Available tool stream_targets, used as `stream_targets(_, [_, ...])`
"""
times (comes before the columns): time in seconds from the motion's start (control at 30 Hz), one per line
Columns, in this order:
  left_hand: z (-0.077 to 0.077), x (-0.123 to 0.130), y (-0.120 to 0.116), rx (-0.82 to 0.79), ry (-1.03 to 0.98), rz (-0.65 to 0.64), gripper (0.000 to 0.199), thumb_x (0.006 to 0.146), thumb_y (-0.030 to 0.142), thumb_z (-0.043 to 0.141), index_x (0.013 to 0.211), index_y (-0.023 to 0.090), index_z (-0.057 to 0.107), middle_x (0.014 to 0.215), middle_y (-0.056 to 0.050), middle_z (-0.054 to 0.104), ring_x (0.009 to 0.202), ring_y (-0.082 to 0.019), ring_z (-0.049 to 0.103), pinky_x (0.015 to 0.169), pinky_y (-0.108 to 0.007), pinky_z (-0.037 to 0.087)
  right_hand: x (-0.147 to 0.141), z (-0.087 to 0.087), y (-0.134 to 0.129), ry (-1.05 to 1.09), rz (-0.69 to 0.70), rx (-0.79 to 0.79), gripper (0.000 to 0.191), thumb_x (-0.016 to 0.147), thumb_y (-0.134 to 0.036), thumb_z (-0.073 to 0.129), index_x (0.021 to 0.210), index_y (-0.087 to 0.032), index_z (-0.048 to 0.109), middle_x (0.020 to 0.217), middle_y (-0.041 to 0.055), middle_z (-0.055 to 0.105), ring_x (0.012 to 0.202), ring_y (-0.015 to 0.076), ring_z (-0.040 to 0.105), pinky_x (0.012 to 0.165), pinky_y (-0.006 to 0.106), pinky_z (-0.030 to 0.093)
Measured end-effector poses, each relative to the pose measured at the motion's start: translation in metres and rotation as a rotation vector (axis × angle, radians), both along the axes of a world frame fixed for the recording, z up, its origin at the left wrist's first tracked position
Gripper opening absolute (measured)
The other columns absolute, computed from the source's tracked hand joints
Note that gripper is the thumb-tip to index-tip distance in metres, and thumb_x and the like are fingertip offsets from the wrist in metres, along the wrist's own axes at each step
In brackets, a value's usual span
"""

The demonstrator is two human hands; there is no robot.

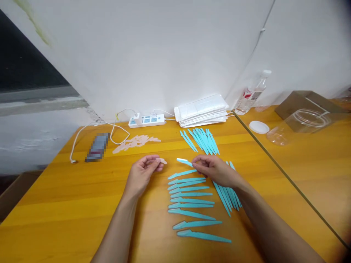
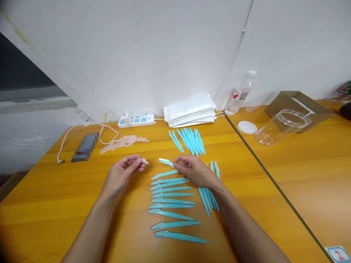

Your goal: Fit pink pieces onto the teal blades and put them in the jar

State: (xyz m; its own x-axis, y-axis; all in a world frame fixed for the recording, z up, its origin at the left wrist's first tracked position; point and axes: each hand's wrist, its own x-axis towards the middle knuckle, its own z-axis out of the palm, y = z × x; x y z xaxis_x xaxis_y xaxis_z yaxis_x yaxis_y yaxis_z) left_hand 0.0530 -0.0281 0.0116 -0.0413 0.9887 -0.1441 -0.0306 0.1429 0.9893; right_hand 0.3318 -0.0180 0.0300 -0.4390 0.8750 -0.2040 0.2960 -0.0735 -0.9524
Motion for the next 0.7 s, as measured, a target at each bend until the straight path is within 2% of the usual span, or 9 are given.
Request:
stream_targets(0.07, [-0.004, 0.009, -0.014, -0.054, -0.108, 0.058, 0.041, 0.075, 0.042, 0.081, 0.101, 0.013, 0.069, 0.094, -0.01, 0.077, 0.08, -0.016, 0.071, 0.077, -0.028, 0.058, -0.002, -0.006, -0.011, 0.036, 0.038, -0.033, 0.035, 0.091, -0.052, 0.057, 0.09, -0.018, 0.065, 0.065, -0.0046, 0.044, 0.058, 0.0096, 0.037, 0.053, 0.022, 0.031])
stream_targets(0.17, [-0.01, 0.016, -0.022, -0.077, -0.147, 0.086, 0.039, 0.074, 0.04, 0.083, 0.099, 0.013, 0.07, 0.092, -0.009, 0.078, 0.077, -0.015, 0.071, 0.074, -0.027, 0.058, -0.005, -0.01, -0.017, 0.039, 0.06, 0.015, 0.035, 0.092, -0.05, 0.057, 0.09, -0.017, 0.068, 0.071, -0.0026, 0.047, 0.064, 0.0101, 0.037, 0.057, 0.023, 0.031])
stream_targets(0.4, [-0.013, 0.025, -0.024, -0.117, -0.127, 0.003, 0.036, 0.075, 0.04, 0.082, 0.095, 0.013, 0.072, 0.089, -0.009, 0.078, 0.075, -0.015, 0.072, 0.072, -0.026, 0.058, -0.011, -0.008, -0.017, 0.001, 0.058, 0.046, 0.034, 0.094, -0.048, 0.055, 0.092, -0.017, 0.07, 0.071, -0.003, 0.048, 0.065, 0.0101, 0.037, 0.057, 0.023, 0.03])
stream_targets(0.57, [-0.014, 0.022, -0.023, -0.059, -0.064, 0.107, 0.047, 0.077, 0.043, 0.08, 0.113, 0.016, 0.071, 0.094, -0.008, 0.078, 0.077, -0.015, 0.071, 0.08, -0.03, 0.058, -0.008, -0.008, -0.017, -0.031, 0.013, 0.073, 0.036, 0.094, -0.049, 0.054, 0.09, -0.017, 0.07, 0.073, -0.0016, 0.052, 0.066, 0.0113, 0.039, 0.06, 0.024, 0.033])
stream_targets(0.7, [-0.011, 0.013, -0.023, -0.068, 0.05, -0.016, 0.049, 0.077, 0.046, 0.078, 0.115, 0.016, 0.072, 0.1, -0.009, 0.077, 0.086, -0.019, 0.071, 0.086, -0.033, 0.056, -0.006, -0.007, -0.016, -0.031, 0.025, 0.064, 0.037, 0.093, -0.05, 0.054, 0.09, -0.017, 0.07, 0.073, -0.001, 0.051, 0.066, 0.012, 0.039, 0.059, 0.024, 0.032])
